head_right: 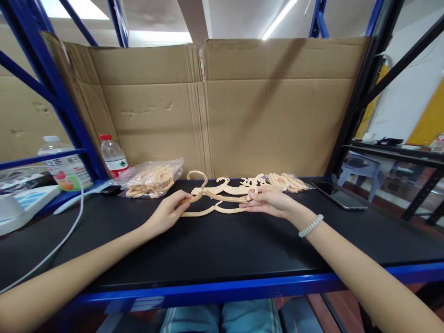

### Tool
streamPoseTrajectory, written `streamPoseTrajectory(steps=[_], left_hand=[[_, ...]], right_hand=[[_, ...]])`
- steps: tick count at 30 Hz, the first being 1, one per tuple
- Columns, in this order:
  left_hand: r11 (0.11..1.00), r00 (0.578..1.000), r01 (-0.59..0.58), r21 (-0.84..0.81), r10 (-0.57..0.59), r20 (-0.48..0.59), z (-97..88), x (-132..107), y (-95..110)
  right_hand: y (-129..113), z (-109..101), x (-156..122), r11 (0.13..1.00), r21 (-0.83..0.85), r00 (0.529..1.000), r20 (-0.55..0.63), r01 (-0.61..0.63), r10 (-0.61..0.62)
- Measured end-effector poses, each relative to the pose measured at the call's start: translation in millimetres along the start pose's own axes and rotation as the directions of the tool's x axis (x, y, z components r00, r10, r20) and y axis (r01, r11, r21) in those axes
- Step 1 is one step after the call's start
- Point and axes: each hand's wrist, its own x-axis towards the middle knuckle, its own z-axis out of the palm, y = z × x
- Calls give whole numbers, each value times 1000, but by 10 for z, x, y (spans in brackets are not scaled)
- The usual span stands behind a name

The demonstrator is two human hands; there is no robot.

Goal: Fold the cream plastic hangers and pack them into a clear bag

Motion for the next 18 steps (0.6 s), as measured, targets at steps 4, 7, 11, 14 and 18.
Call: streamPoseTrajectory(steps=[4,7,11,14,18], left_hand=[[1000,1000,-15,-8,15,-4,11,-5,9],[999,1000,-28,-22,27,-5,22,-9,-12],[999,999,-36,-27,35,-10,22,-14,-33],[999,999,-47,-14,47,-6,17,-16,-27],[999,999,-44,-4,44,1,19,-16,-17]], right_hand=[[5,25,6,999,4,999,-19,-42,42],[14,32,16,999,15,998,-35,-53,53],[50,15,38,1000,-8,999,-31,-28,28],[102,-4,69,999,-38,998,-50,29,-30],[169,11,108,991,-50,988,-88,125,-129]])
